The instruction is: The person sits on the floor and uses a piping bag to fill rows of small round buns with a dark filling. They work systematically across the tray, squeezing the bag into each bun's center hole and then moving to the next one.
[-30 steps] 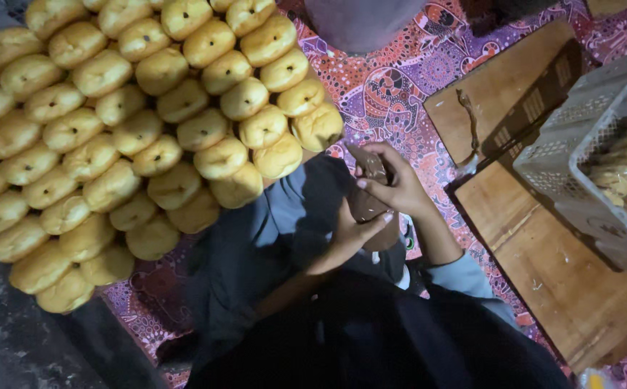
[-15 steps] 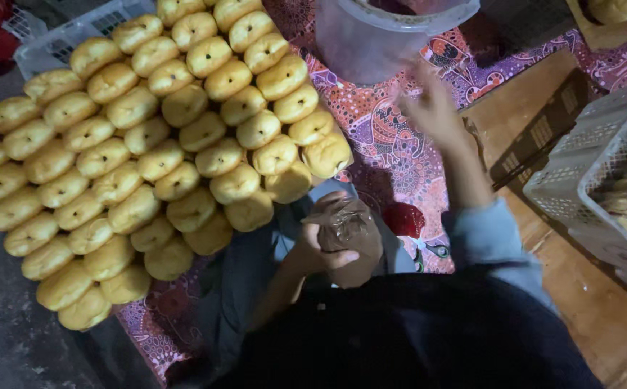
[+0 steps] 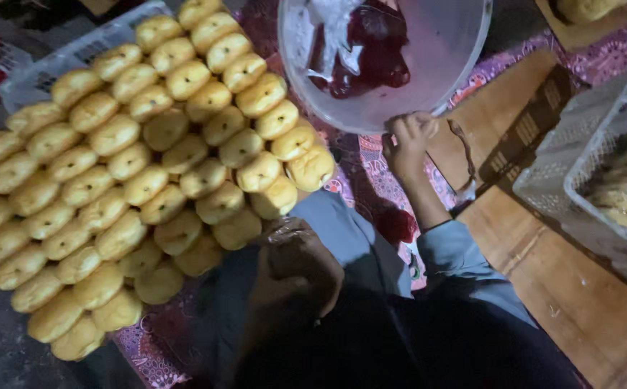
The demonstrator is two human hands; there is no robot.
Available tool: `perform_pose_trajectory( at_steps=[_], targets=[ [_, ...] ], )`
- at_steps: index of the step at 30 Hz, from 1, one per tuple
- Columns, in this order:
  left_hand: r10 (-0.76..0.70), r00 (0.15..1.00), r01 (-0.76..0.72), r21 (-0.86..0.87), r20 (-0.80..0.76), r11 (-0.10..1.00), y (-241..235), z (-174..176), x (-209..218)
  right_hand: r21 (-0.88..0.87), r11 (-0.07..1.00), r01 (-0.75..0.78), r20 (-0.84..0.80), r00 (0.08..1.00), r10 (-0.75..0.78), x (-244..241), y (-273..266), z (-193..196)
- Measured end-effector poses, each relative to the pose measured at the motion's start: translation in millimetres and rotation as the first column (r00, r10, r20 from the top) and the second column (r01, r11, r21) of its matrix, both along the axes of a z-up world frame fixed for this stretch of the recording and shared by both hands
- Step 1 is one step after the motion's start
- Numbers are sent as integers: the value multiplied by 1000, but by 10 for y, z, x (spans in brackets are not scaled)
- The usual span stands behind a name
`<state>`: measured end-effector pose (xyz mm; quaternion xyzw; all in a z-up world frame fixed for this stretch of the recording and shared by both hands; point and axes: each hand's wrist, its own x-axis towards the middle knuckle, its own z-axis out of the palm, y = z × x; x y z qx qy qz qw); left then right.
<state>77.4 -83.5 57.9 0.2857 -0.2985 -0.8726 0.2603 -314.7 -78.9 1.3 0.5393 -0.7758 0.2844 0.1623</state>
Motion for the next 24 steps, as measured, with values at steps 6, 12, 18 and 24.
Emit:
perform_pose_trajectory(
  at_steps=[6, 12, 18, 24],
  targets=[
    [54, 998, -54, 13, 18, 998, -77, 317, -130, -36, 999, -22, 16, 1000, 23, 201, 110, 44],
    [6, 1000, -4, 66, -30, 998, -134, 563, -283, -3, 1000, -9, 27, 1000, 9, 20, -25, 21],
    [-81, 997, 81, -48, -13, 996, -83, 340, -523, 166, 976, -138, 43, 990, 133, -472, -728, 486],
    [-74, 995, 65, -138, -61, 988, 18, 104, -691, 129, 949, -289, 789, 609, 78, 262, -419, 900]
  ],
)
